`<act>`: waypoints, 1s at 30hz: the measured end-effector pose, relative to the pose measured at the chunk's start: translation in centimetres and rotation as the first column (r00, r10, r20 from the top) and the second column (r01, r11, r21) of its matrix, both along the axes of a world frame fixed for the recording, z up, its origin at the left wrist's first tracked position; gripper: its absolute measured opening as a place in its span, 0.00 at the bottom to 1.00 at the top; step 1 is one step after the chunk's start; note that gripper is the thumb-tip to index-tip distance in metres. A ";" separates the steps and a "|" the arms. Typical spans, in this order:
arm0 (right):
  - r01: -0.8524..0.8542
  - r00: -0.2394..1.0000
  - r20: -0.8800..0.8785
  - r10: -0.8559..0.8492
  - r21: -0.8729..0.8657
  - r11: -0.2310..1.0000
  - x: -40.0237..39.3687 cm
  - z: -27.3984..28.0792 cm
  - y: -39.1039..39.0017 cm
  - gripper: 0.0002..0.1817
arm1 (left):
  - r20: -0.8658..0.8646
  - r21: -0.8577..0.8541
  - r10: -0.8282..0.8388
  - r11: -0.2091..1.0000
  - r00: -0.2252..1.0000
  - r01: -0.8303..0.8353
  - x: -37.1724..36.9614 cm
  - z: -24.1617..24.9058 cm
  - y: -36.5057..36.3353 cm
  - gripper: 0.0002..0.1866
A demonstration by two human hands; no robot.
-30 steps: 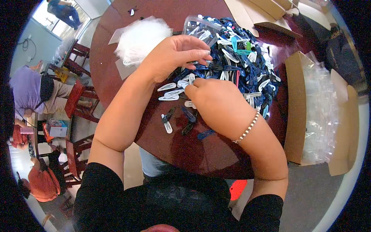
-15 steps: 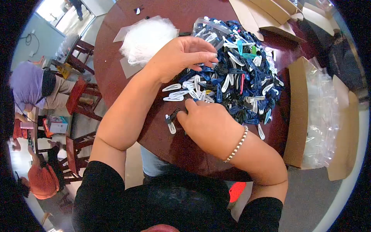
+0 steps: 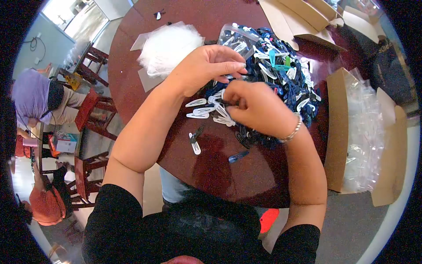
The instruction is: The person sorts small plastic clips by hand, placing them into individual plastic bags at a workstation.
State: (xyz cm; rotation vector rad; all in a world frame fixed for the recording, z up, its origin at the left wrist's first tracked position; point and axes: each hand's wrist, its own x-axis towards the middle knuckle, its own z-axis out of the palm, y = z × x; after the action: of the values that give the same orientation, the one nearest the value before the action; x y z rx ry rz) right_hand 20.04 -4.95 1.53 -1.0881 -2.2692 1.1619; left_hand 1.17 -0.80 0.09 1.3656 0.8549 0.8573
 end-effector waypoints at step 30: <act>0.470 0.836 -0.421 -0.352 0.217 0.856 1.6 3.4 -0.1 0.08 | 0.127 -0.207 -0.227 0.946 0.966 0.249 1.1 -0.1 -0.8 0.18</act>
State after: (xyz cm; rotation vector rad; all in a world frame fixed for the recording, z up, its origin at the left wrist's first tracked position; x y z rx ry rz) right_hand 21.69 -5.08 4.98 -1.0611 -1.7295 0.7203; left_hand 2.25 -1.56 -0.02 1.1903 0.6684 0.6184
